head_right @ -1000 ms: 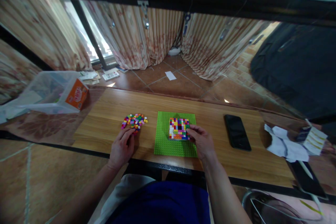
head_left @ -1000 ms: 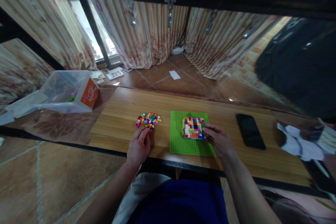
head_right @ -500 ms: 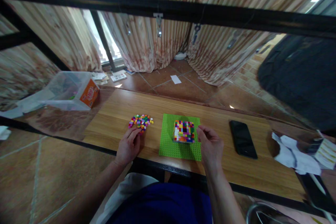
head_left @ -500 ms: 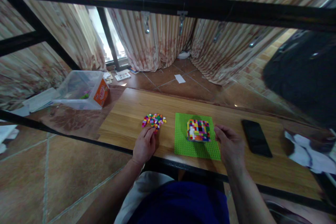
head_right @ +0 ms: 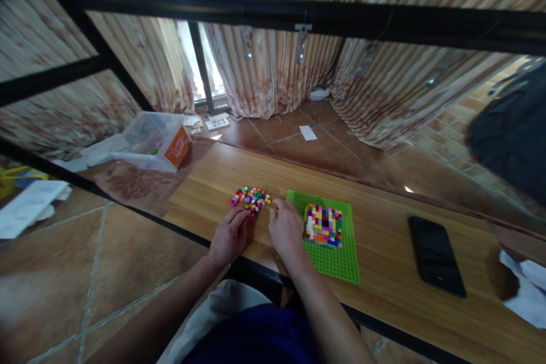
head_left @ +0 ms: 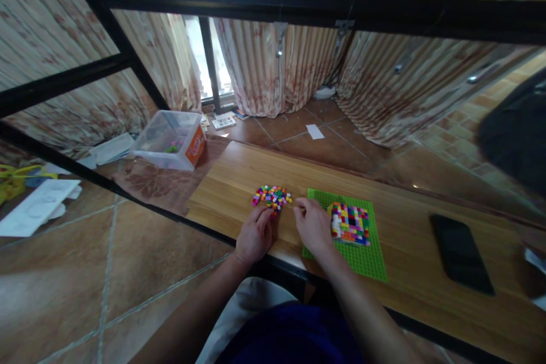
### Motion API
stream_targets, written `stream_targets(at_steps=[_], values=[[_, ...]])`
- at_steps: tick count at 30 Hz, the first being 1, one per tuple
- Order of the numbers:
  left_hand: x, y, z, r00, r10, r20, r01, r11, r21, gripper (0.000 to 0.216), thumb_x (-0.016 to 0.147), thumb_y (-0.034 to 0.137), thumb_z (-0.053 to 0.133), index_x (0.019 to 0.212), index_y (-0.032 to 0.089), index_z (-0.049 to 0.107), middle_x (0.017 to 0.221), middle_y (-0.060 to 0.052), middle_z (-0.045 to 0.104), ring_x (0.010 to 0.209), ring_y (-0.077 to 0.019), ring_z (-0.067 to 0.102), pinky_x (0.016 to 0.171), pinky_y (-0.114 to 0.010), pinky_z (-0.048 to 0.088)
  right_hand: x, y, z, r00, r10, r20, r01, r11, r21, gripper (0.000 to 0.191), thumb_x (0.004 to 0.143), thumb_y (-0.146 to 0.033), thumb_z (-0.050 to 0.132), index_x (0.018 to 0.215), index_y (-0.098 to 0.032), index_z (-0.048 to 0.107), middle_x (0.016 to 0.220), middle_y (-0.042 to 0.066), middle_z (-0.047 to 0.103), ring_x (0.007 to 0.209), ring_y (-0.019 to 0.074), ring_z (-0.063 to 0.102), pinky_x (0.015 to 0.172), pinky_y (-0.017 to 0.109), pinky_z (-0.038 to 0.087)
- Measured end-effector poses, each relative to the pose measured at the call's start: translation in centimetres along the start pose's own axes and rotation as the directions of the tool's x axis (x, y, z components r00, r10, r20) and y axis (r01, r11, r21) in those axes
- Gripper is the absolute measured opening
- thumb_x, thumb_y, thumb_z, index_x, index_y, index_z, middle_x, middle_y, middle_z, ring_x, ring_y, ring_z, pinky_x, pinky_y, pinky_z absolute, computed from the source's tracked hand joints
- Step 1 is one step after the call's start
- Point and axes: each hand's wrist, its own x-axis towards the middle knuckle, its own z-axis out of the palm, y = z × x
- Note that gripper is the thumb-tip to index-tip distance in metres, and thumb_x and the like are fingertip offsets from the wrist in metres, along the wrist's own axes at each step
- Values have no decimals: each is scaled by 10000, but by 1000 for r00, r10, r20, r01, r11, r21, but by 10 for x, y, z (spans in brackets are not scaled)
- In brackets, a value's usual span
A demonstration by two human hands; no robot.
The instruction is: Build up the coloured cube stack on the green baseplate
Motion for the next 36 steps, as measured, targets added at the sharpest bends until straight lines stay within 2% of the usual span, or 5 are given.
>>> stream_targets(at_steps=[9, 18, 25, 31, 36], values=[[-2, 0, -1, 1000, 1, 13, -1, 1000, -10, 339, 882, 69, 479, 1182, 167, 603, 1161, -118, 650, 1108, -211, 627, 975, -377, 561, 24, -3, 27, 999, 12, 41, -7, 993, -120, 170, 926, -252, 533, 951, -181, 686, 948, 97, 691, 867, 213, 643, 749, 306, 432], [-1, -1, 0, 1000, 7, -1, -7, 1000, 14, 324, 897, 85, 479, 1182, 172, 608, 1159, -116, 656, 1115, -209, 629, 965, -366, 565, 11, -3, 17, 1000, -16, 27, 17, 999, -40, 203, 890, -145, 480, 866, -179, 679, 872, 73, 695, 803, 193, 644, 731, 294, 440], [0, -1, -1, 1000, 12, -25, -11, 999, 35, 287, 915, 109, 491, 1163, 168, 621, 1150, -116, 663, 1122, -203, 631, 987, -359, 547, -33, 4, -24, 999, -17, -35, 29, 916, 401, 154, 880, -272, 548, 882, -195, 682, 837, 43, 716, 738, 171, 660, 707, 289, 500], [1, -2, -2, 1000, 1, 3, -1, 999, 32, 278, 928, 124, 478, 1162, 172, 620, 1159, -115, 655, 1121, -210, 631, 990, -367, 543, -67, 56, -65, 953, 253, -167, -132, 843, 521, 259, 838, -437, 638, 931, -208, 718, 892, 55, 752, 784, 195, 692, 720, 317, 537], [3, -3, -3, 1000, -1, 14, 0, 1000, 28, 284, 929, 134, 475, 1171, 169, 619, 1154, -119, 659, 1124, -219, 627, 993, -389, 541, -68, 109, -75, 817, 500, -286, -263, 765, 588, 283, 724, -451, 730, 844, -194, 732, 798, 57, 755, 738, 209, 701, 698, 333, 551]])
